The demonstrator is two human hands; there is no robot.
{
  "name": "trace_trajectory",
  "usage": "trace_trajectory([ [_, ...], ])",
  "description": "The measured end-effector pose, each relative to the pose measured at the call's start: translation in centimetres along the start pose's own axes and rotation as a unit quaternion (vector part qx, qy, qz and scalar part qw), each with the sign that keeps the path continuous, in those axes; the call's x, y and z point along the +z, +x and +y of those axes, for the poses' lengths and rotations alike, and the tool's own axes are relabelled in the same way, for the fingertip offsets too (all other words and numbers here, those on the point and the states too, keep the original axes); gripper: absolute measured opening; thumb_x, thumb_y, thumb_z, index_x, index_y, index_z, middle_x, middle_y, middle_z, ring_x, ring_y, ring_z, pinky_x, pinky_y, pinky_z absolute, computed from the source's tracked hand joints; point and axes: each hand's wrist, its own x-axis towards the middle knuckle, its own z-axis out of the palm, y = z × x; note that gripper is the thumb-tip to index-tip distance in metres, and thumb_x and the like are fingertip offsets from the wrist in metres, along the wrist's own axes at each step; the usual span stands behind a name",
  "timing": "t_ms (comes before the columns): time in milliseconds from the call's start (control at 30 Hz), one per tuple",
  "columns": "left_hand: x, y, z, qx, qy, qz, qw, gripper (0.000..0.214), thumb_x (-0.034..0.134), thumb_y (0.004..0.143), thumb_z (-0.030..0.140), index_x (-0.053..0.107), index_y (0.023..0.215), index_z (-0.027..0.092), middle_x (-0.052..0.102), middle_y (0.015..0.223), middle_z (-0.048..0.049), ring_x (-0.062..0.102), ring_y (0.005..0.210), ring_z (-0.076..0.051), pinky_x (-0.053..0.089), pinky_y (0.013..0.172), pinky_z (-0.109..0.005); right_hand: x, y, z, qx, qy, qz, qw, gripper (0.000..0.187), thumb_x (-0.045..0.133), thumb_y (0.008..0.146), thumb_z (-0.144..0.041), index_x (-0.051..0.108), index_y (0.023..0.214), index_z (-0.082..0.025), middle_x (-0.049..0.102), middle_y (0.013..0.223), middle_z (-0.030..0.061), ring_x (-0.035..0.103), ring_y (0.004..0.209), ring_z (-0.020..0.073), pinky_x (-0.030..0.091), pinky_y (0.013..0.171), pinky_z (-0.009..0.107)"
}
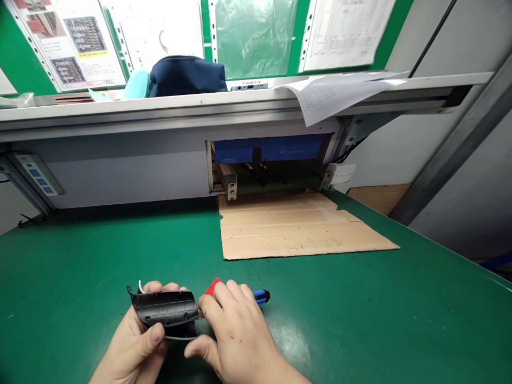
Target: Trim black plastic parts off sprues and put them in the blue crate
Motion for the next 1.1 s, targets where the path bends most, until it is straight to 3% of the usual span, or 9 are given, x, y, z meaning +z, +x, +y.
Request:
trace_trajectory([
  [233,-0.2,-0.1,0.1,0.001,-0.005,-0.030,1.000,0.048,0.091,0.056,0.023,0.061,0.094,0.026,0.065,0.103,-0.0041,0.059,0.107,-0.031,0.042,0.100,-0.050,0.7,-0.2,-0.4,0.017,-0.030,0.016,0.999,0.080,0.000,0.090,-0.075,0.055,0.078,-0.018,0.052,0.081,0.0059,0.040,0.070,0.0219,0.025,0.063,0.032],
  [400,-0.2,-0.1,0.2,0.004,0.000,-0.042,0.999,0.050,0.092,0.054,0.024,0.060,0.093,0.024,0.063,0.100,-0.0054,0.060,0.103,-0.030,0.047,0.095,-0.046,1.0,-0.2,-0.3,0.013,-0.012,0.018,1.000,0.079,0.003,0.090,-0.076,0.056,0.078,-0.019,0.054,0.076,0.0028,0.042,0.068,0.0204,0.026,0.064,0.031],
  [600,-0.2,-0.2,0.3,0.020,0.019,-0.062,0.998,0.049,0.093,0.052,0.025,0.060,0.088,0.023,0.061,0.096,-0.0044,0.061,0.099,-0.029,0.052,0.087,-0.041,1.1,-0.4,0.1,0.007,0.032,-0.031,0.999,0.080,0.003,0.090,-0.077,0.054,0.070,-0.019,0.052,0.065,0.0004,0.042,0.060,0.0172,0.024,0.059,0.029],
  [733,-0.1,-0.2,0.6,0.015,0.014,-0.050,0.999,0.050,0.094,0.050,0.024,0.060,0.087,0.024,0.061,0.096,-0.0033,0.061,0.099,-0.029,0.051,0.090,-0.043,0.8,-0.2,-0.3,0.011,0.056,-0.008,0.998,0.078,0.006,0.088,-0.079,0.051,0.071,-0.018,0.052,0.069,0.0007,0.043,0.062,0.0172,0.024,0.059,0.029],
  [900,0.0,-0.3,0.6,0.012,0.012,-0.047,0.999,0.049,0.093,0.051,0.025,0.061,0.088,0.025,0.062,0.098,-0.0033,0.061,0.101,-0.030,0.048,0.094,-0.046,0.4,-0.1,-0.8,0.023,0.000,0.025,0.999,0.080,0.005,0.089,-0.079,0.055,0.080,-0.018,0.052,0.079,0.0047,0.041,0.068,0.0204,0.025,0.063,0.031],
  [1100,0.1,-0.4,0.5,0.010,0.005,-0.024,1.000,0.051,0.093,0.051,0.024,0.060,0.091,0.024,0.063,0.100,-0.0046,0.060,0.104,-0.031,0.046,0.096,-0.046,0.9,-0.2,-1.0,0.030,-0.060,0.040,0.997,0.080,-0.002,0.091,-0.073,0.053,0.072,-0.018,0.050,0.076,0.0054,0.037,0.066,0.0205,0.020,0.060,0.031],
])
